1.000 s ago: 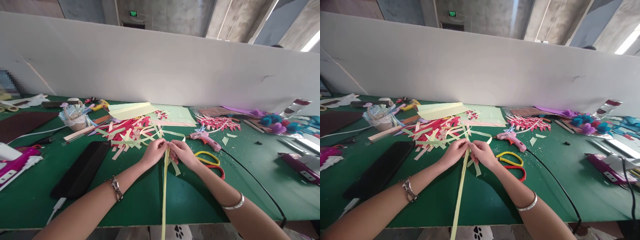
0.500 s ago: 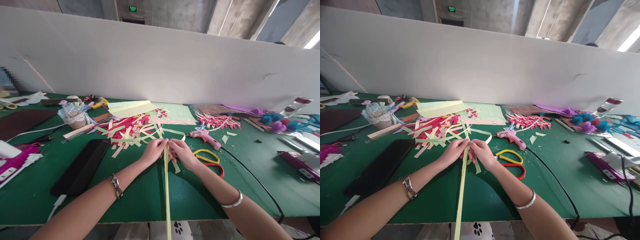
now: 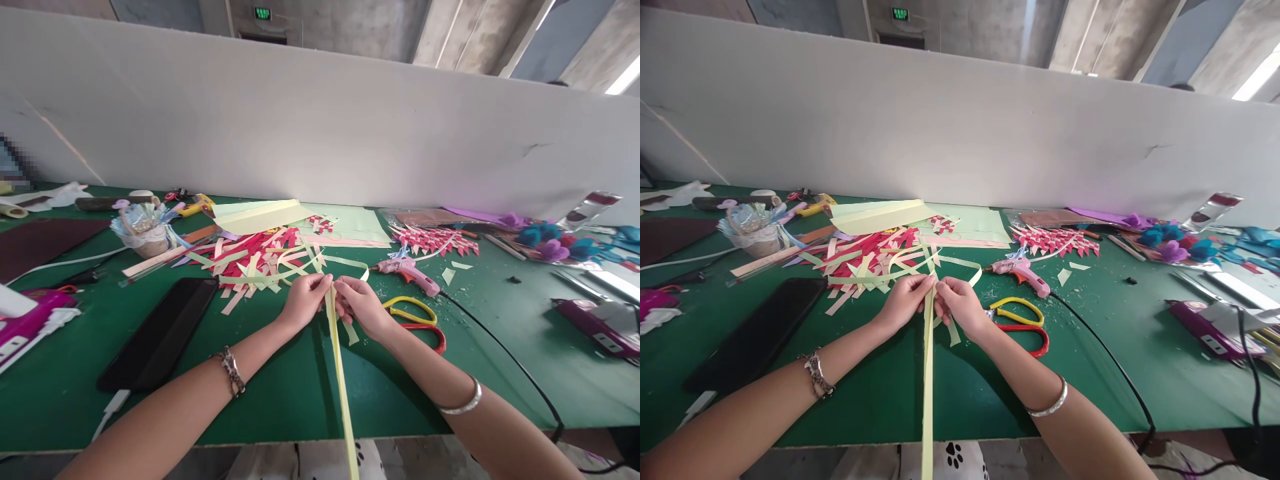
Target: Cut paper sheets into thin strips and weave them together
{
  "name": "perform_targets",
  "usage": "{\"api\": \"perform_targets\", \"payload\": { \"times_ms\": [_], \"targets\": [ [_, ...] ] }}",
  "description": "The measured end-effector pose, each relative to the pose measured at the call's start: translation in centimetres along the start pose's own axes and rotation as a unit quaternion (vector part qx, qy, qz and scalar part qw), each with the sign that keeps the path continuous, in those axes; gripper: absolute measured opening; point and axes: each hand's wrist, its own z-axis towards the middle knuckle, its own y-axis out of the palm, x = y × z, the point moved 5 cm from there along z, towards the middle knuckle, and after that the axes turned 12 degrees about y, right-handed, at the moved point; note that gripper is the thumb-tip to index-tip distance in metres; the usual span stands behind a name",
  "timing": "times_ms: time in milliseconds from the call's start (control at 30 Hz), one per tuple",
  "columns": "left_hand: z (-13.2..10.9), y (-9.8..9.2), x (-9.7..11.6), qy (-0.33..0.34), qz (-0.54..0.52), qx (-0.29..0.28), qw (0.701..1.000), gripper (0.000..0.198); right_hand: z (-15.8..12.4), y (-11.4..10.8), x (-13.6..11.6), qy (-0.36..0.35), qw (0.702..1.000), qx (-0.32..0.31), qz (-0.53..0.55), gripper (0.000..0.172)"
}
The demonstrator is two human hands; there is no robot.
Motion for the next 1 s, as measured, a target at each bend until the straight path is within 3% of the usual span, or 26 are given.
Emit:
{"api": "perform_targets", "payload": {
  "times_ms": [133,267,367,767,1000],
  "targets": [
    [0.2,-0.5,0.3,-0.005,-0.002,0.002,1.0,0.043,-0.1,-0.1,0.0,-0.004,1.0,0.01,0.008,0.029],
    [0.1,0.0,0.6,-0.007,-0.004,-0.061,0.998,0.048,-0.1,-0.5,-0.3,-0.023,0.999,0.033,0.025,0.03],
    [-0.1,0.4,0.6,0.001,0.0,-0.086,0.996,0.041,-0.1,-0.9,-0.3,-0.032,0.998,0.047,0.034,0.031],
    [-0.2,0.0,0.8,0.027,0.033,-0.028,0.999,0.041,-0.2,0.0,-0.4,-0.021,0.999,0.004,-0.036,0.038],
    [0.1,-0.5,-0.1,-0.001,0.025,-0.006,1.0,0.045,-0.1,-0.1,-0.2,-0.024,0.999,0.006,-0.048,0.037]
  ]
}}
